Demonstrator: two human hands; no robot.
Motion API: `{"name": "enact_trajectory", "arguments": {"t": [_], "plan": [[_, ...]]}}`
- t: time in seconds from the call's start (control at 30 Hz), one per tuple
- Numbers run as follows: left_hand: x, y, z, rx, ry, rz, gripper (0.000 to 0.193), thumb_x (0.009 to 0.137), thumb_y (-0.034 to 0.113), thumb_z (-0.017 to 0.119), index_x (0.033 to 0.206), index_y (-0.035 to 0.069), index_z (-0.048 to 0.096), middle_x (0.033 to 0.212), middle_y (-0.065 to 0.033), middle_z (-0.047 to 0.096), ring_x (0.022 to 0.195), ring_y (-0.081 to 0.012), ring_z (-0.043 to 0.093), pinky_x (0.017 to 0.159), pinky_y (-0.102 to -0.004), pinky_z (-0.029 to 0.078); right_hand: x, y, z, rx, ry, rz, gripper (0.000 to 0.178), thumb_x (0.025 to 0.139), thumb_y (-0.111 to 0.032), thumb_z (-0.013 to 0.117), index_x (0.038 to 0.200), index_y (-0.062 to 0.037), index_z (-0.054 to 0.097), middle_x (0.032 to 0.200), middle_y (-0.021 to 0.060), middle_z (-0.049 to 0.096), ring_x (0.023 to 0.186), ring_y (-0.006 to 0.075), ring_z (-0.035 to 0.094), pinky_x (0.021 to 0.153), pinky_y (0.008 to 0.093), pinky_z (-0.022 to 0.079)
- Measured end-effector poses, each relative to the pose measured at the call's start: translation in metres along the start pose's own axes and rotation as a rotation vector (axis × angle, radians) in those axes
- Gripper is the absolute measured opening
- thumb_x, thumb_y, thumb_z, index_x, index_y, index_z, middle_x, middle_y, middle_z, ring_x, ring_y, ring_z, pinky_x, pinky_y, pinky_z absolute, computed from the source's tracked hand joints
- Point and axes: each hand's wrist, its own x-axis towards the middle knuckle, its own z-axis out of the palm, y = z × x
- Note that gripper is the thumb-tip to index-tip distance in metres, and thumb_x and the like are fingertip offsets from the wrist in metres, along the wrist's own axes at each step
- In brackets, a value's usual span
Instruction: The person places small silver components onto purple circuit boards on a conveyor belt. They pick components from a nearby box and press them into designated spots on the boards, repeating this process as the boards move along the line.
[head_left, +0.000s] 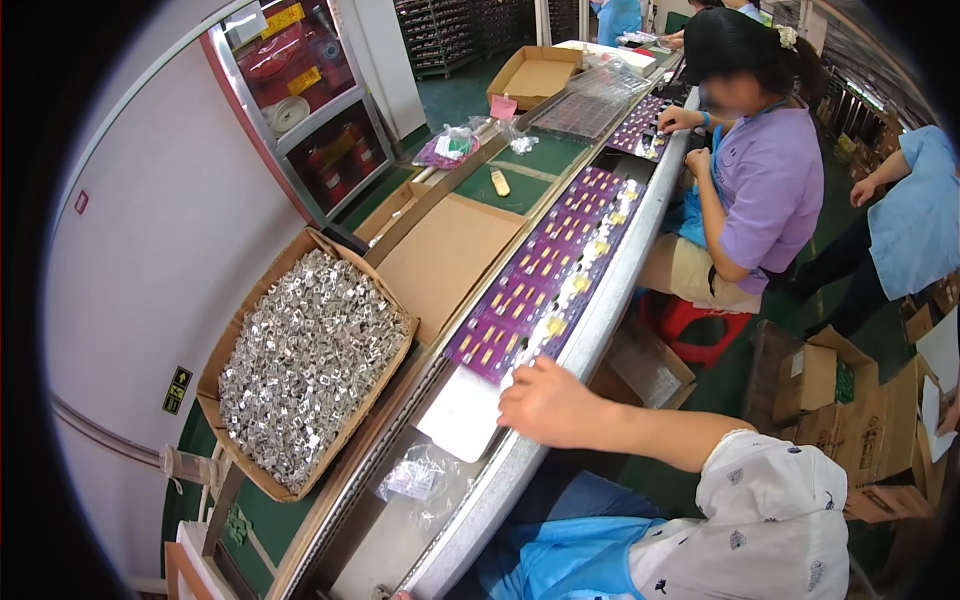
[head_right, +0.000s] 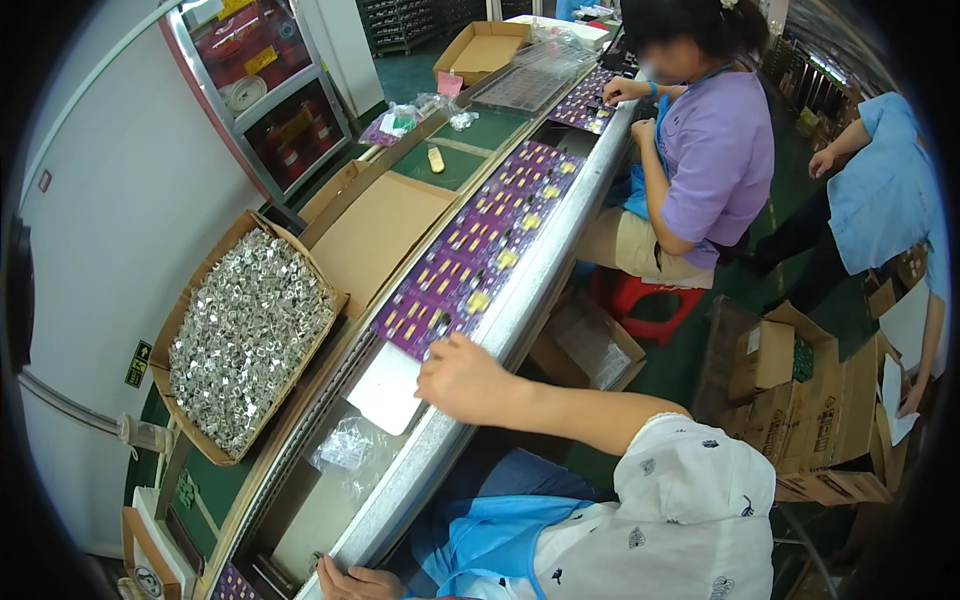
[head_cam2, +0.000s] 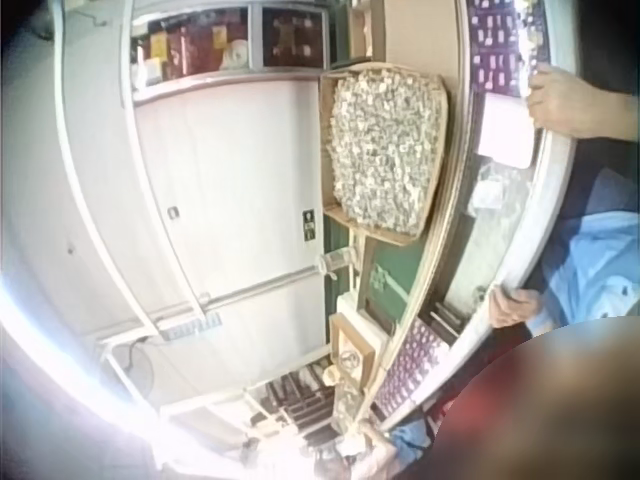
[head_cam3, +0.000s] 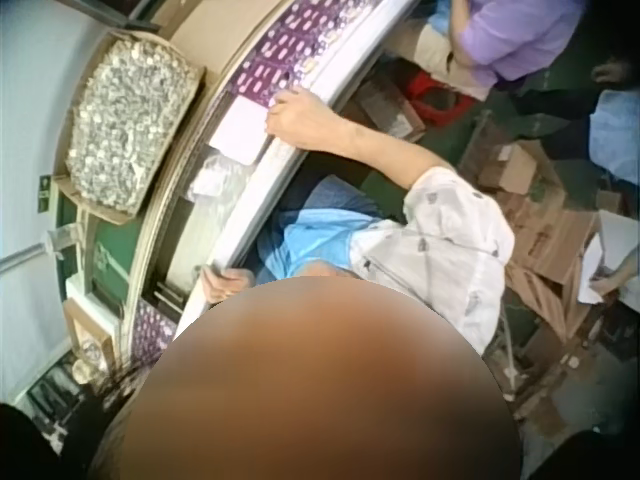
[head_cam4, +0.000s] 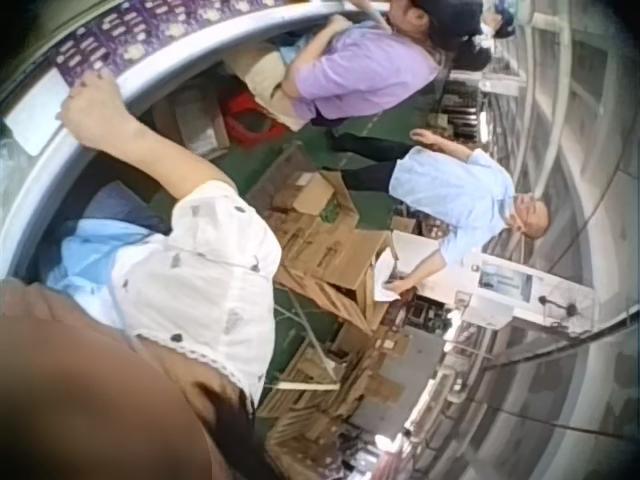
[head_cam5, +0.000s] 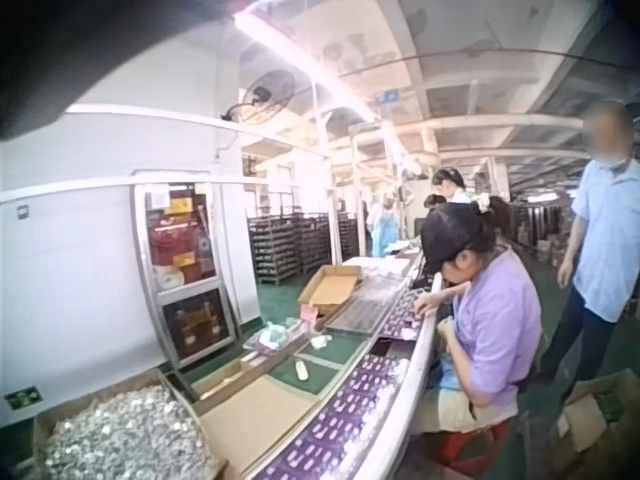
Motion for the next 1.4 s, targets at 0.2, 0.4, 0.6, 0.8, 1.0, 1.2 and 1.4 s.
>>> {"name": "enact_trajectory", "arguments": {"t": [0.2,0.4,0.6,0.8,1.0,1.2,1.4], "plan": [[0.002,0.002,0.000,-0.020,-0.002,-0.006,0.046,0.109,0.035,0.040,0.111,0.000,0.068,0.107,-0.0147,0.069,0.097,-0.0330,0.065,0.086,-0.0456,0.044,-0.005,0.038,0.000,-0.108,0.054,0.130,0.019,0.083,-0.028,0.072,0.071,-0.0125,0.072,0.073,-0.0015,0.066,0.082,0.0200,0.059,0.073,0.0356,0.043],[0.002,0.000,-0.002,-0.029,-0.014,-0.015,0.044,0.109,0.035,0.041,0.112,0.000,0.068,0.108,-0.0146,0.069,0.098,-0.0334,0.065,0.087,-0.0460,0.044,-0.008,0.056,-0.004,-0.165,-0.009,0.232,0.016,0.086,-0.027,0.072,0.079,-0.0128,0.073,0.078,-0.0017,0.068,0.085,0.0198,0.060,0.076,0.0363,0.043],[-0.034,-0.031,0.002,-0.028,-0.135,-0.039,0.045,0.105,0.031,0.039,0.121,-0.004,0.063,0.121,-0.0183,0.063,0.113,-0.0353,0.056,0.101,-0.0471,0.039,-0.011,0.061,-0.007,-0.155,-0.030,0.297,0.013,0.086,-0.025,0.071,0.083,-0.0127,0.074,0.083,-0.0011,0.071,0.088,0.0204,0.062,0.077,0.0361,0.042],[-0.031,-0.024,0.004,-0.034,-0.122,-0.010,0.041,0.104,0.026,0.039,0.121,-0.003,0.064,0.122,-0.0180,0.063,0.113,-0.0343,0.057,0.100,-0.0458,0.038,-0.014,0.068,-0.013,-0.157,-0.065,0.344,0.013,0.088,-0.025,0.070,0.084,-0.0129,0.074,0.086,-0.0010,0.073,0.090,0.0204,0.063,0.080,0.0369,0.042],[-0.027,-0.020,0.006,-0.026,-0.114,-0.037,0.043,0.105,0.028,0.040,0.120,-0.003,0.064,0.121,-0.0180,0.064,0.113,-0.0347,0.057,0.101,-0.0469,0.038,-0.004,0.077,-0.005,-0.154,0.009,0.325,0.019,0.086,-0.025,0.070,0.076,-0.0092,0.072,0.082,0.0030,0.072,0.089,0.0246,0.064,0.079,0.0416,0.045],[-0.036,-0.033,-0.003,-0.082,-0.159,-0.115,0.040,0.094,0.040,0.054,0.117,0.010,0.068,0.115,-0.0130,0.069,0.099,-0.0324,0.062,0.088,-0.0470,0.041,0.003,0.049,-0.007,-0.021,-0.005,0.171,0.012,0.084,-0.012,0.070,0.087,-0.0014,0.066,0.091,0.0163,0.067,0.092,0.0367,0.061,0.089,0.0486,0.046],[-0.002,-0.027,-0.030,-0.278,-0.286,-0.258,0.035,0.083,0.022,0.066,0.116,0.011,0.067,0.122,-0.0123,0.064,0.106,-0.0285,0.061,0.090,-0.0448,0.045,0.003,-0.018,0.006,0.361,-0.205,0.029,0.017,0.091,-0.006,0.062,0.104,0.0039,0.067,0.103,0.0195,0.066,0.100,0.0374,0.059,0.092,0.0449,0.046]]}}
